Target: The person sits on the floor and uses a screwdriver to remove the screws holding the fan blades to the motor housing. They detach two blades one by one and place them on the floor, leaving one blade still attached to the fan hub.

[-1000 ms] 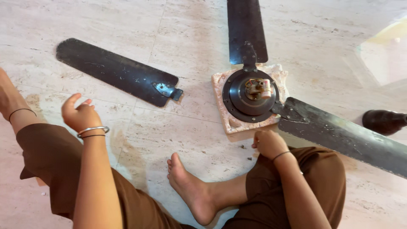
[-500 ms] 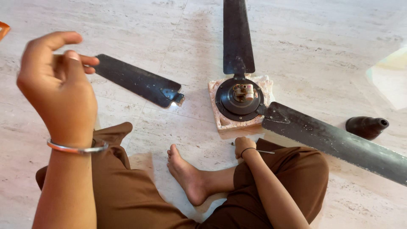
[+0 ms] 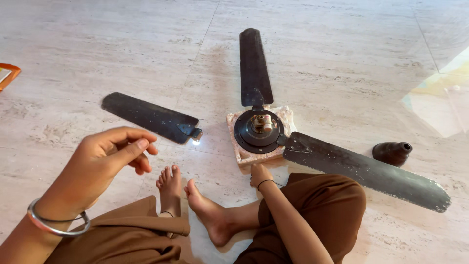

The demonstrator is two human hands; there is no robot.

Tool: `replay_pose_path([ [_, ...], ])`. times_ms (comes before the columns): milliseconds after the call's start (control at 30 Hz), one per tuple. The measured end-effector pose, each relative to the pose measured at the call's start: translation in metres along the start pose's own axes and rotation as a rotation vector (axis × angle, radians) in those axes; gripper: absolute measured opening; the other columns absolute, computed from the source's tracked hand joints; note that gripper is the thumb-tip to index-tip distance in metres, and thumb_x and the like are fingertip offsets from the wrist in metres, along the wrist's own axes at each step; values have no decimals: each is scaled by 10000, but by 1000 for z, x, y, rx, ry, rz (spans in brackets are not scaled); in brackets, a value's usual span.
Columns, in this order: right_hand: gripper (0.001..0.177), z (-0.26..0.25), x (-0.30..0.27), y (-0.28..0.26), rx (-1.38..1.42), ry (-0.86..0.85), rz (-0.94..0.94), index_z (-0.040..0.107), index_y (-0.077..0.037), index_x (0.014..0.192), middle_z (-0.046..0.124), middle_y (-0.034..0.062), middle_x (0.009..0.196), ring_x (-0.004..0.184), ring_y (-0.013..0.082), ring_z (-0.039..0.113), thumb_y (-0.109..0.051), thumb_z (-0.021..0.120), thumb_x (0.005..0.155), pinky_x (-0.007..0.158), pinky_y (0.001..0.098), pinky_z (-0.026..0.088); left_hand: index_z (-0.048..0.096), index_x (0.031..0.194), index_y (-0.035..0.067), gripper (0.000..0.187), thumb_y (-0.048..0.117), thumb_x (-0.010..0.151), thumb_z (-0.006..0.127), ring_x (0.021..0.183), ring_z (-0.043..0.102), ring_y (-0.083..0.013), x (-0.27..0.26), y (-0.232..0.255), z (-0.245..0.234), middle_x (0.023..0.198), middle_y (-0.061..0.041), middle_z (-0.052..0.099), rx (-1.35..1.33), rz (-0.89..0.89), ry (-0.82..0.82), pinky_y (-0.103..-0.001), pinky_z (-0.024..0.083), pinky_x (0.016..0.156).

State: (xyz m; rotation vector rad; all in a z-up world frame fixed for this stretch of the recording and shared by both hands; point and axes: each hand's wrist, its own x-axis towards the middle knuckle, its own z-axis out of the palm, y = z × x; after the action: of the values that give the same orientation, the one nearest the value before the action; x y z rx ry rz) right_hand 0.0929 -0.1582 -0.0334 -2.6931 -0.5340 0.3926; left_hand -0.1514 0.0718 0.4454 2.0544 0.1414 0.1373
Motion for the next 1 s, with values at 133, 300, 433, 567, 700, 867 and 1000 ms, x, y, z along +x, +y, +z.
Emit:
replay_pose_path([
  [133, 386, 10, -4, -8, -54, 97, -21, 694, -14, 1053, 735, 226, 1019, 998, 377, 718, -45, 817, 688, 839, 436, 600, 750, 1113, -25, 269, 157, 969, 614, 750, 680, -163, 9, -30, -8, 872, -97, 740, -78, -66, 60, -312, 558, 696],
  [300, 368, 4, -1, -20, -7, 91, -23, 695, -15, 1048, 731, 222, 1024, 1002, 372, 716, -39, 803, 697, 843, 434, 598, 732, 1092, -46, 262, 154, 968, 618, 722, 678, -177, 8, -45, -16, 825, -106, 720, -149, -114, 64, -318, 547, 680],
  [433, 354, -1, -7, -20, 2, 80, -16, 697, -16, 1044, 729, 218, 1028, 1005, 369, 715, -34, 793, 704, 846, 431, 596, 744, 1098, -40, 276, 168, 970, 617, 704, 656, -165, 10, -46, -17, 805, -92, 697, -164, -106, 24, -316, 538, 669],
  [567, 340, -6, -8, -25, 2, 72, -25, 698, -16, 1040, 726, 215, 1032, 1007, 365, 713, -29, 782, 711, 849, 429, 594, 744, 1098, -37, 279, 172, 961, 620, 697, 656, -168, 12, -38, -13, 787, -89, 698, -148, -108, 36, -317, 540, 660],
  [700, 326, -8, -12, -36, 8, 60, -34, 699, -17, 1036, 723, 212, 1036, 1010, 362, 711, -24, 771, 718, 852, 427, 593, 747, 1091, -31, 276, 173, 961, 614, 693, 656, -161, 17, -30, 0, 778, -79, 691, -80, -97, 35, -317, 541, 643],
  [867, 309, -6, -28, -27, -27, 28, -30, 700, -17, 1031, 720, 208, 1041, 1013, 357, 709, -18, 758, 727, 855, 424, 591, 739, 1072, -32, 268, 167, 953, 604, 664, 642, -143, 25, -21, 14, 756, -65, 684, -244, -171, -186, -300, 556, 649],
  [1000, 297, -26, -15, -43, -26, 49, -51, 701, -18, 1027, 717, 205, 1045, 1016, 354, 707, -13, 747, 734, 858, 421, 589, 739, 1071, -16, 252, 176, 950, 627, 650, 630, -136, 20, 2, 36, 728, -61, 674, -370, -230, -267, -289, 544, 634],
])
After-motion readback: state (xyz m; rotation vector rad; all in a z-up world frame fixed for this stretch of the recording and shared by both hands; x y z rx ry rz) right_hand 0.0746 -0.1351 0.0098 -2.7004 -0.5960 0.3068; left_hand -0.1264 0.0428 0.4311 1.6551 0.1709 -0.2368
